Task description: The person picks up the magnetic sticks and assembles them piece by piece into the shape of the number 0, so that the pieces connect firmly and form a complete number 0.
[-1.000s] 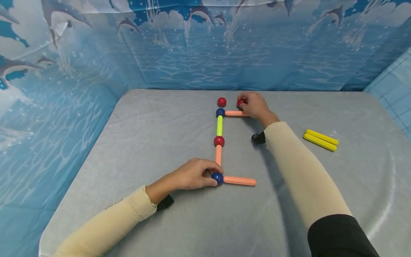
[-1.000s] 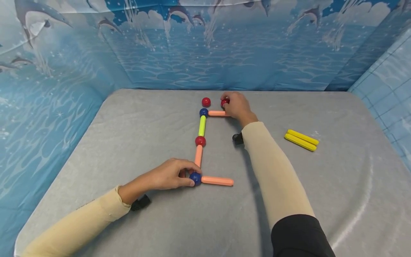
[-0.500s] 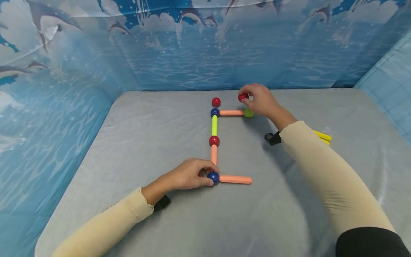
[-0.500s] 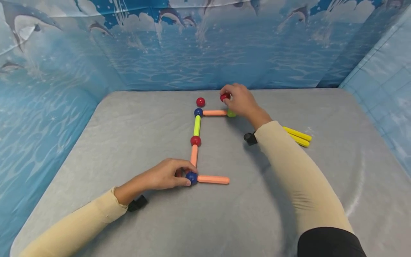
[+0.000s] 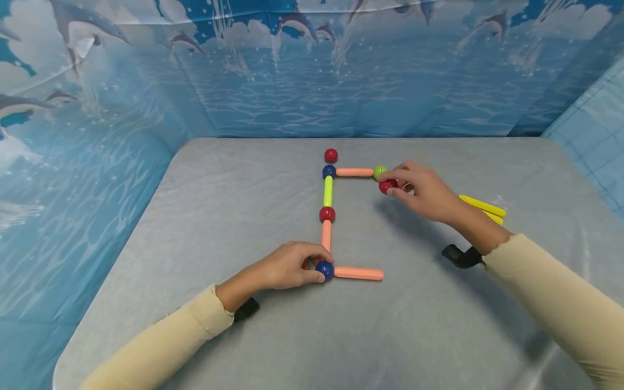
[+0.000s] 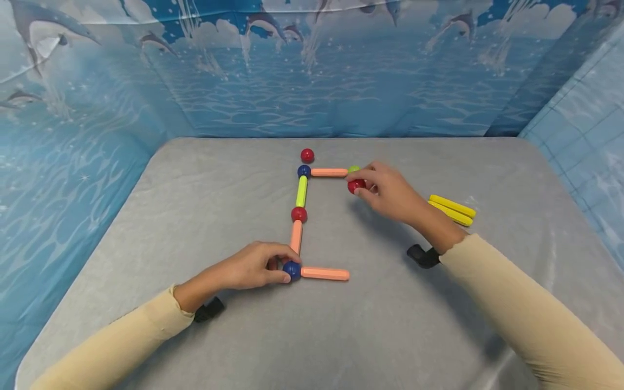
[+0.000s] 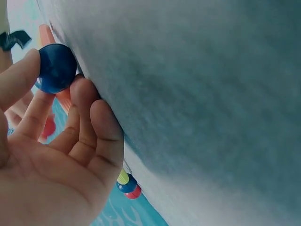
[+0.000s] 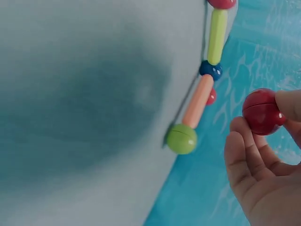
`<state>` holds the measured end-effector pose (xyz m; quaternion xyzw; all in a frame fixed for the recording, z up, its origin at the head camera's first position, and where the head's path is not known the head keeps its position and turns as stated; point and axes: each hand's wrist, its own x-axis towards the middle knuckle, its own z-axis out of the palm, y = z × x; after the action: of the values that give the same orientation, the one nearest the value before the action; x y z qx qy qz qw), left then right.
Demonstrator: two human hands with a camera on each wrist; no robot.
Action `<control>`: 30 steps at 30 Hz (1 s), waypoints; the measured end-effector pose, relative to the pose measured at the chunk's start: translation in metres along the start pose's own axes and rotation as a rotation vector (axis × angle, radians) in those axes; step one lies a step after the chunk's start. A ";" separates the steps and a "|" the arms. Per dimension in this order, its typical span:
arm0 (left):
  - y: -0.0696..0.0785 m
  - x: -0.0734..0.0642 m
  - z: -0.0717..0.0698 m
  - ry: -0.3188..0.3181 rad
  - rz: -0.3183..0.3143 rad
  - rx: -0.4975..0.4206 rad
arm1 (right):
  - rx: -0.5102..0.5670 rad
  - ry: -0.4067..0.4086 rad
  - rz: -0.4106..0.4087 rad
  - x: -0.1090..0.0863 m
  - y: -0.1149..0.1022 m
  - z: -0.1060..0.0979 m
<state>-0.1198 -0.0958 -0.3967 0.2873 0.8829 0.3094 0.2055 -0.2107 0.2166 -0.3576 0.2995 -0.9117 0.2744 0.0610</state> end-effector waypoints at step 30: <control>0.004 -0.006 0.000 0.035 0.024 0.031 | 0.145 -0.304 0.060 -0.101 -0.033 0.023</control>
<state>-0.1140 -0.0972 -0.3927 0.2956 0.8875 0.3032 0.1817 -0.1084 0.2344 -0.3894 0.3137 -0.8969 0.2925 -0.1078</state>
